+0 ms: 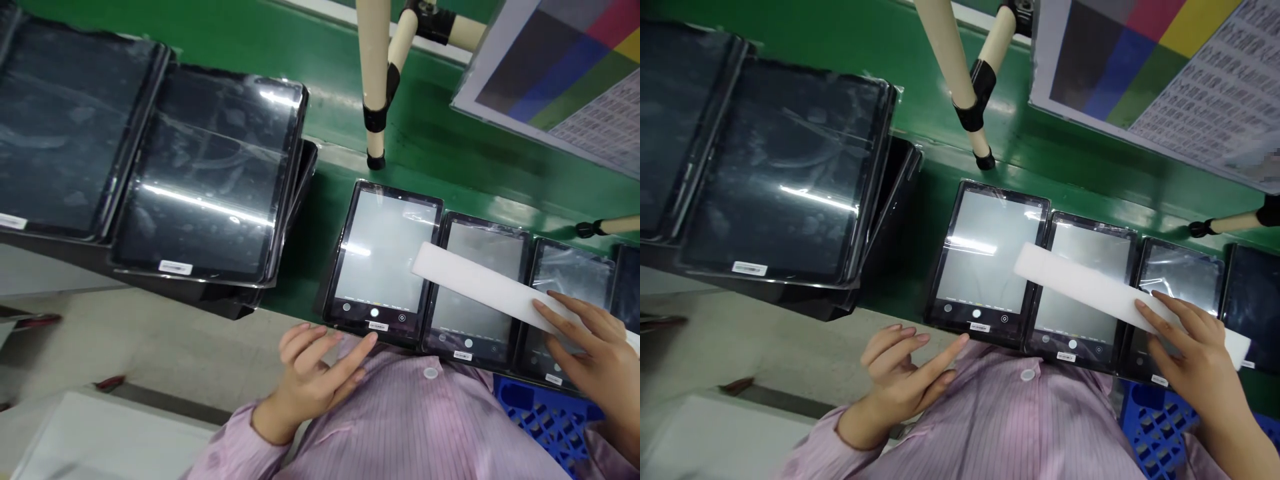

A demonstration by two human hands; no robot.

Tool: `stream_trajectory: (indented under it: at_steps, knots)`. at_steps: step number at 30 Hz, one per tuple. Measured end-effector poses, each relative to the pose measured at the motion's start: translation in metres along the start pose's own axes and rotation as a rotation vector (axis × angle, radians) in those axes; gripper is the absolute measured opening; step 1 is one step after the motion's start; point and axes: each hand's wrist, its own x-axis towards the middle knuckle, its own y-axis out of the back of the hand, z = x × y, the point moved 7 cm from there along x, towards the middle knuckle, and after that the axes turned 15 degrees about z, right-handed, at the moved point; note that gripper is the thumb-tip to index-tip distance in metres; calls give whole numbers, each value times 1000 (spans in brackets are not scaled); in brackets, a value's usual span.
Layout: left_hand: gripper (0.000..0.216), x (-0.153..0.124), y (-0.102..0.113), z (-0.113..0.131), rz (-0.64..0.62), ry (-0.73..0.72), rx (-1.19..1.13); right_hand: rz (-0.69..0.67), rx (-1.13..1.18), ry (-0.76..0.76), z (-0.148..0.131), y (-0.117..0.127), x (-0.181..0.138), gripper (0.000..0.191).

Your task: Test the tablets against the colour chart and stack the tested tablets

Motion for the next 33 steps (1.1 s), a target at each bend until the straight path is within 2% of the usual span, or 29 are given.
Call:
stream_trajectory:
  at_steps: [4, 6, 10, 13, 15, 19, 25, 29, 33]
  knots:
    - [33, 7, -13, 15, -14, -16, -63, 11, 2, 11, -2, -5, 0, 79]
    - [27, 13, -27, 28, -60, -51, -106, 10, -2, -20, 0, -4, -10, 71]
    - [30, 27, -59, 64, -184, -182, -202, 37, -101, -158, 13, 14, -52, 49]
    - [36, 32, -74, 87, -231, -259, -256, 71, -150, -276, 21, 32, -90, 43]
    - [32, 31, -81, 94, -268, -260, -245, 84, -168, -325, 22, 40, -109, 41]
    - [30, 29, -86, 96, -337, -255, -209, 93, -154, -372, 21, 43, -125, 43]
    - [22, 43, -86, 117, -317, -326, -283, 90, -103, -383, 21, 34, -125, 52]
    - [24, 56, -109, 144, -381, -322, -333, 70, -79, -409, 23, 32, -131, 61]
    - [30, 59, -140, 172, -468, -366, -356, 105, -78, -513, 34, 41, -165, 65]
